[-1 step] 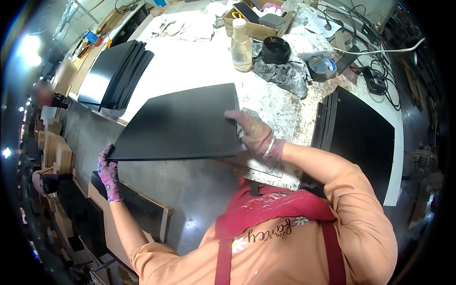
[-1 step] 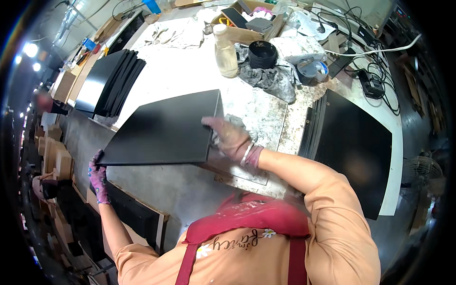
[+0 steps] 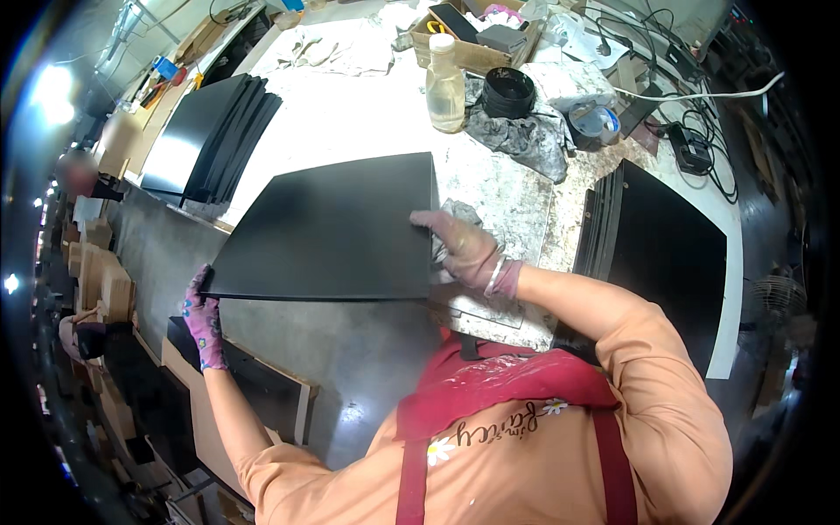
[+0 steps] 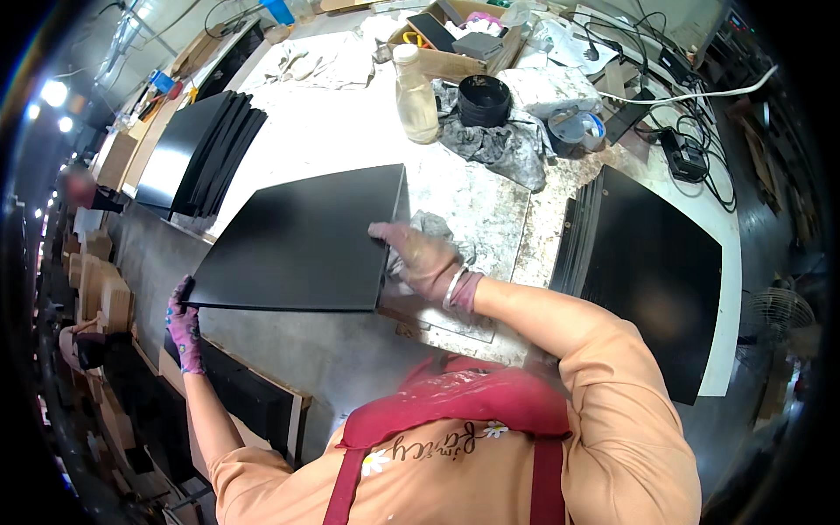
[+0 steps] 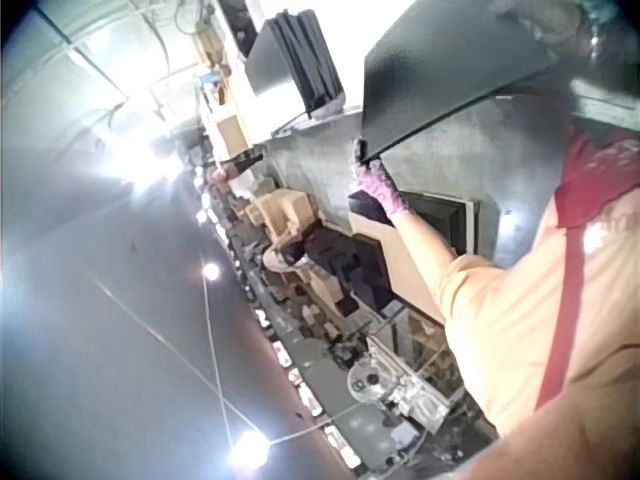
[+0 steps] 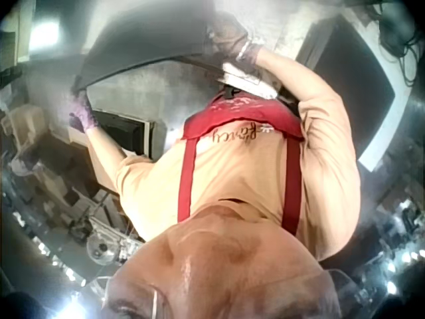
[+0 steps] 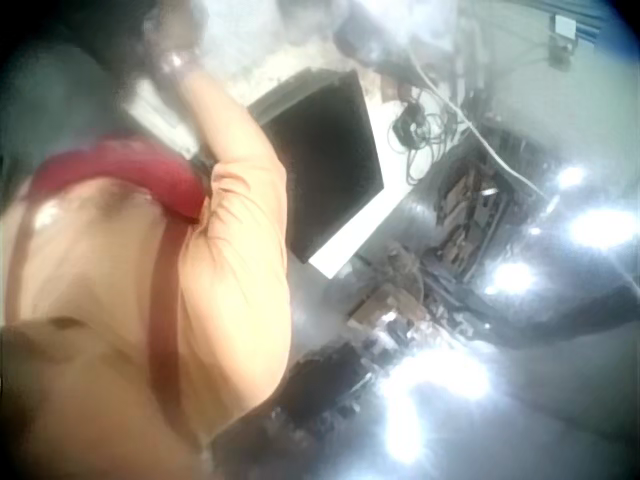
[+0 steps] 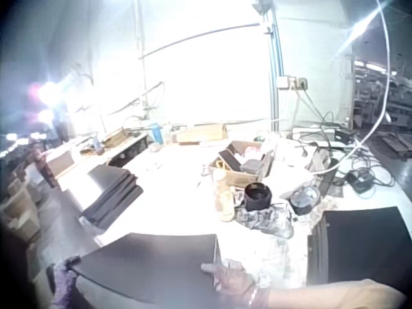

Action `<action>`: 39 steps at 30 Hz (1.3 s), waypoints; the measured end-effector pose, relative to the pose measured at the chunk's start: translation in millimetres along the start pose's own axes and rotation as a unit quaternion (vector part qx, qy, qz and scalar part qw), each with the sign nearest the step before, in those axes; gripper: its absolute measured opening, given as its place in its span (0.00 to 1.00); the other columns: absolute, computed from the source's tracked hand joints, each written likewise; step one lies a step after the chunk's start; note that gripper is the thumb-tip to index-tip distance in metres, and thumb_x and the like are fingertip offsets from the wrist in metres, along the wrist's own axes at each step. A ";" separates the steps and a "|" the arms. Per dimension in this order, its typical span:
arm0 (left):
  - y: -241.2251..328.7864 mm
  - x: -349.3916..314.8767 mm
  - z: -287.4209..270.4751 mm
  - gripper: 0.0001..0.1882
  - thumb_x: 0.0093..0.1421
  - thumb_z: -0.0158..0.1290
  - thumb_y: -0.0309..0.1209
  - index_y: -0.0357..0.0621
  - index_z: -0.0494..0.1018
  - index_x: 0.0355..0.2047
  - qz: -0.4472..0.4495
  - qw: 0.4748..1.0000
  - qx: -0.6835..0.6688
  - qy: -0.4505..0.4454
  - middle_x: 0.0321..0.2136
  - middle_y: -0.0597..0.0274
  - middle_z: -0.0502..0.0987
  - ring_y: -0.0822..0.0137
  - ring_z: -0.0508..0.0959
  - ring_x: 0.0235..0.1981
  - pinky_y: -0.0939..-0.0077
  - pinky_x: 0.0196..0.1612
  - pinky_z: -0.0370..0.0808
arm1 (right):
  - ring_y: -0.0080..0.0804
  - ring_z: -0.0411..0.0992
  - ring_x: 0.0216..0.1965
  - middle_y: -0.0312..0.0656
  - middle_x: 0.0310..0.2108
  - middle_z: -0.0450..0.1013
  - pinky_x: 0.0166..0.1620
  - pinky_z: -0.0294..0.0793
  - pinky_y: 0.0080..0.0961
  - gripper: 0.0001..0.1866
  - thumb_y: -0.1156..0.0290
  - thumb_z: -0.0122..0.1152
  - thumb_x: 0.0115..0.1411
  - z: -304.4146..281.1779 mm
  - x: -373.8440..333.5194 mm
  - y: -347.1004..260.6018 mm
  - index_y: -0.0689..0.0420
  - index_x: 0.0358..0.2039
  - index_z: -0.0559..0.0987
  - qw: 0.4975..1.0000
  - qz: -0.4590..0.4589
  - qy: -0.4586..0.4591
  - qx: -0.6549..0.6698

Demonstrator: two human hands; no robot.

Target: The person wipes the surface of a black rectangular panel with a cloth, repeatedly flipping and repositioning the panel to clean different areas. The person handles multiple similar panels on a workbench, wiping each one and stacking them.

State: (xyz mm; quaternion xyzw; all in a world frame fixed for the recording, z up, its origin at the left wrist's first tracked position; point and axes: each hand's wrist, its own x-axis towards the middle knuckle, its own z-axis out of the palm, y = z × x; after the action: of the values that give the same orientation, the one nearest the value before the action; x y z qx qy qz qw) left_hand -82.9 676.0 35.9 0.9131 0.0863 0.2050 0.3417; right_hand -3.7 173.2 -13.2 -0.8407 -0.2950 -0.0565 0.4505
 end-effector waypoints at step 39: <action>485.2 -222.9 378.0 0.32 0.57 0.56 0.42 0.53 0.64 0.61 0.620 0.556 -0.173 -0.526 0.64 0.57 0.60 0.54 0.59 0.65 0.54 0.67 0.52 | 0.33 0.74 0.33 0.43 0.39 0.71 0.33 0.73 0.33 0.21 0.49 0.54 0.62 -327.3 -112.4 148.0 0.41 0.52 0.76 0.897 0.389 0.199 -0.067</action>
State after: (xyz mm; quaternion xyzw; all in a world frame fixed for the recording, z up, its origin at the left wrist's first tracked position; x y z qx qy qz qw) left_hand -111.4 22.5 27.5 0.6097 -0.7334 -0.1392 0.2665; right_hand 41.1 -197.8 31.4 -0.8879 0.1561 -0.0624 0.4281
